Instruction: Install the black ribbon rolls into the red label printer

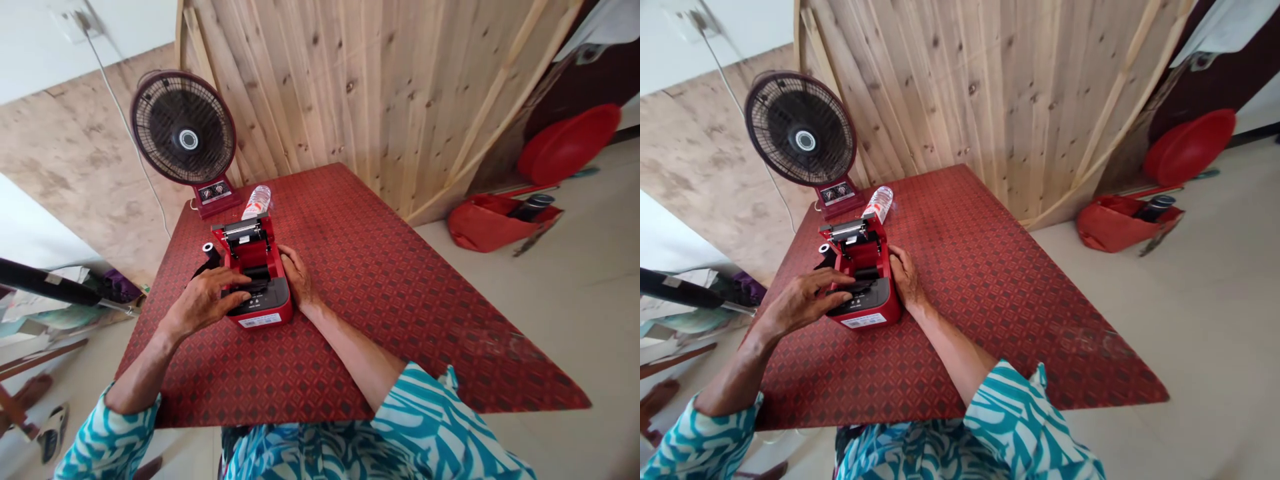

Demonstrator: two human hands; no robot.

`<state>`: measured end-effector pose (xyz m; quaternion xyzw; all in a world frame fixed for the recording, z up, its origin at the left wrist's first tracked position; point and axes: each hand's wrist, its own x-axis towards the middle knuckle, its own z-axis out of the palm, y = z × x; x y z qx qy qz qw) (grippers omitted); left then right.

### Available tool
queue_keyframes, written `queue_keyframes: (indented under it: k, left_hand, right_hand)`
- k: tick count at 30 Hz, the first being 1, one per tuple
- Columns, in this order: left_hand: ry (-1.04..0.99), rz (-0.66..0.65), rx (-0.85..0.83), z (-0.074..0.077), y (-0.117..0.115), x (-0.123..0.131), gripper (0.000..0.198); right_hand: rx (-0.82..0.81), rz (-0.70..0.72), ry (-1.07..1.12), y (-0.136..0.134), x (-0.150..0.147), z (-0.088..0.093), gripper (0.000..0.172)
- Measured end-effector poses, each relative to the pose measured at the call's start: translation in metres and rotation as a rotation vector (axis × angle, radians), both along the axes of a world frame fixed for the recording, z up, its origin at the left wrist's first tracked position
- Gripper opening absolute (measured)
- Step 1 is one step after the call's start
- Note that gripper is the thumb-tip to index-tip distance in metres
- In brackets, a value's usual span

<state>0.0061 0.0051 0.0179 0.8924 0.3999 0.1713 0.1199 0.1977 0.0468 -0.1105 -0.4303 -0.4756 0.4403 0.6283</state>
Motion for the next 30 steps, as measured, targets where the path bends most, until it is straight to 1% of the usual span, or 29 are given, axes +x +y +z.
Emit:
queue_keyframes:
  k: [3, 6, 10, 13, 15, 20, 23, 25, 27, 30]
  left_hand:
    - [0.001, -0.017, 0.090, -0.009, 0.001, 0.005, 0.021]
    - [0.015, -0.029, 0.203, -0.011, -0.001, 0.008, 0.022]
    - [0.035, -0.066, 0.301, -0.008, -0.015, 0.012, 0.020]
    - [0.039, -0.092, 0.378, -0.011, -0.028, 0.012, 0.016]
    - [0.049, -0.096, 0.405, -0.016, -0.032, 0.012, 0.014]
    - [0.011, -0.090, 0.390, -0.025, -0.038, 0.009, 0.014]
    - [-0.025, -0.064, 0.424, -0.028, -0.042, 0.009, 0.015]
    - [-0.051, -0.043, 0.467, -0.032, -0.045, 0.009, 0.015]
    - [-0.081, -0.017, 0.517, -0.038, -0.049, 0.009, 0.019]
    - [-0.118, 0.022, 0.582, -0.049, -0.053, 0.007, 0.026]
  right_hand:
    - [-0.002, -0.007, -0.013, 0.000, 0.000, 0.000, 0.036]
    - [-0.001, -0.005, -0.003, 0.000, 0.000, -0.001, 0.036]
    - [0.006, -0.008, 0.005, 0.002, 0.000, -0.004, 0.036]
    - [0.007, -0.011, 0.009, 0.003, -0.001, -0.004, 0.037]
    - [0.009, -0.012, 0.005, 0.003, -0.001, -0.003, 0.037]
    - [0.002, -0.021, 0.006, 0.000, -0.001, -0.004, 0.037]
    - [-0.038, -0.024, 0.054, 0.006, 0.001, -0.004, 0.043]
    - [-0.057, -0.050, 0.087, 0.017, 0.003, 0.002, 0.048]
    - [-0.038, -0.066, 0.072, 0.031, 0.004, 0.013, 0.051]
    - [0.055, 0.011, 0.041, 0.051, 0.003, 0.033, 0.053]
